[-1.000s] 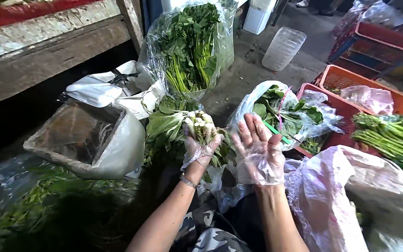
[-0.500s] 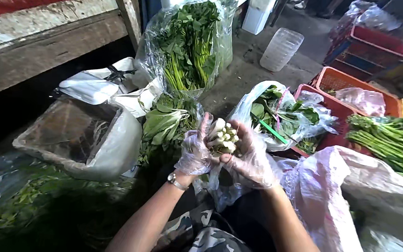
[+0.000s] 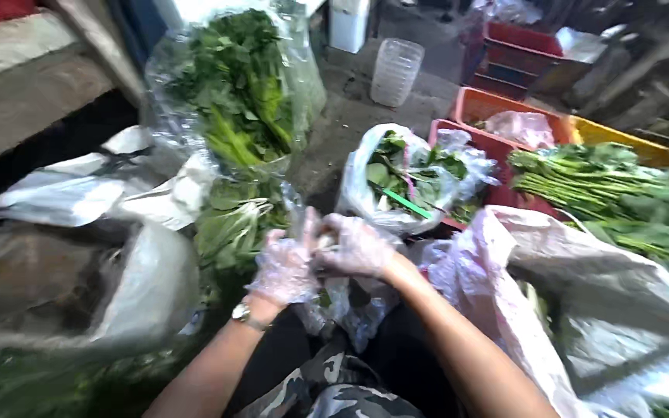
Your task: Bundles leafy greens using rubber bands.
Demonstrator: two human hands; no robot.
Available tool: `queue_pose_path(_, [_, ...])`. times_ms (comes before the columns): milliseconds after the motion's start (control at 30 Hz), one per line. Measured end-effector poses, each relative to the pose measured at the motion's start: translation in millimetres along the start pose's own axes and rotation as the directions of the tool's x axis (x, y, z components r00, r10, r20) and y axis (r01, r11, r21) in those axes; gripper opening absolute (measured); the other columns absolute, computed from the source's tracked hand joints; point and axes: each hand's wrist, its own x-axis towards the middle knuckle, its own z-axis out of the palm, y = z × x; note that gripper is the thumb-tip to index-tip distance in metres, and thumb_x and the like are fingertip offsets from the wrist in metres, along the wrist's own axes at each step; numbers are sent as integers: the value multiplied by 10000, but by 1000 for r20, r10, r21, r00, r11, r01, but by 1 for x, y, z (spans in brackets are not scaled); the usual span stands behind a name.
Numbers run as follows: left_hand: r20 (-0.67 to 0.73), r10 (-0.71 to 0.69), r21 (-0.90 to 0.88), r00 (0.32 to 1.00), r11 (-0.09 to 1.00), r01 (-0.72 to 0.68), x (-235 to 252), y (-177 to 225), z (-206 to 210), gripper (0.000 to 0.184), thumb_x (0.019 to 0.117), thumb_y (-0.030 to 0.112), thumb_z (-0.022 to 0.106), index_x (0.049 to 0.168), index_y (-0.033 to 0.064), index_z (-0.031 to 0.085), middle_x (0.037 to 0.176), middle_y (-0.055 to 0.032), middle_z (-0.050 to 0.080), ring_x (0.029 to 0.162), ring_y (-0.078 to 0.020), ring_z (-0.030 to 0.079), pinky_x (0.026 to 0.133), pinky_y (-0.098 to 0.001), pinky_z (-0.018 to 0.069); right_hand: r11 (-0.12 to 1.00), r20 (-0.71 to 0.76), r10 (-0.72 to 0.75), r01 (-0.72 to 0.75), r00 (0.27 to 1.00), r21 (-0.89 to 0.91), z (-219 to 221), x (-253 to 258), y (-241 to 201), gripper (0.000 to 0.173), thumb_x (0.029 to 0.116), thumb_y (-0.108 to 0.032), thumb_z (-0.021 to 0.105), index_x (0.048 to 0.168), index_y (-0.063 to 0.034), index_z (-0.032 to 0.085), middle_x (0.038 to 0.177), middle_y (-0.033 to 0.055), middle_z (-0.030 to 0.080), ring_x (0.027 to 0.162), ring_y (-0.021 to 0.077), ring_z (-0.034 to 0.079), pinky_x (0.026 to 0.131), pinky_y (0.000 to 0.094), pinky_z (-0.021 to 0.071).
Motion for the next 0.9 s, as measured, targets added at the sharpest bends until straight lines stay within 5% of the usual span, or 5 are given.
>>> queue_pose_path(267, [-70, -403, -589, 913, 755, 288, -11, 2, -17, 935, 834, 166, 812, 1571, -17, 267, 1459, -283, 497, 1353, -332, 514, 1142, -470, 410, 861, -373, -90, 261, 923, 437, 18, -2, 17, 976, 805, -209, 857, 1562, 29, 290, 1350, 271, 599, 1181, 305, 650, 1023, 440, 535])
queue_pose_path(433, [-234, -226, -956, 946, 228, -183, -11, 7, -19, 187, 1044, 92, 400, 1158, 13, 525, 937, 130, 707, 883, 83, 659, 842, -141, 550, 964, -290, -82, 150, 953, 220, 6, -45, -11, 1077, 765, -367, 893, 1606, -44, 302, 1495, 282, 480, 1326, 397, 530, 1084, 540, 446])
queue_pose_path(567, [-304, 36, -952, 952, -31, -303, -5, 9, -28, 795, 1019, 576, 476, 1455, -79, 361, 1456, -144, 531, 1388, -187, 483, 1190, -367, 361, 942, -491, -153, 277, 857, 189, -6, -80, -2, 1083, 698, -277, 931, 1580, -23, 355, 1459, 229, 549, 1296, 329, 580, 1080, 483, 476])
queue_pose_path(733, [-347, 377, -815, 858, 332, -476, 26, 112, -53, 426, 1014, 210, 514, 1387, 7, 491, 1282, 86, 626, 1180, 37, 569, 1018, -192, 476, 787, -779, -47, 504, 626, 357, -36, -196, 34, 854, 705, -161, 874, 1409, 115, 476, 1217, 221, 665, 1102, 179, 661, 980, 333, 539])
queue_pose_path(900, [-206, 865, -241, 457, 408, -881, 36, 204, 4, 711, 797, 427, 760, 1408, 95, 612, 1398, -179, 619, 1356, -491, 496, 1040, -862, 190, 753, -849, 312, 434, 426, 494, -30, -314, 94, 905, 728, -413, 860, 1446, -54, 442, 1146, -73, 696, 994, -20, 670, 874, 219, 588])
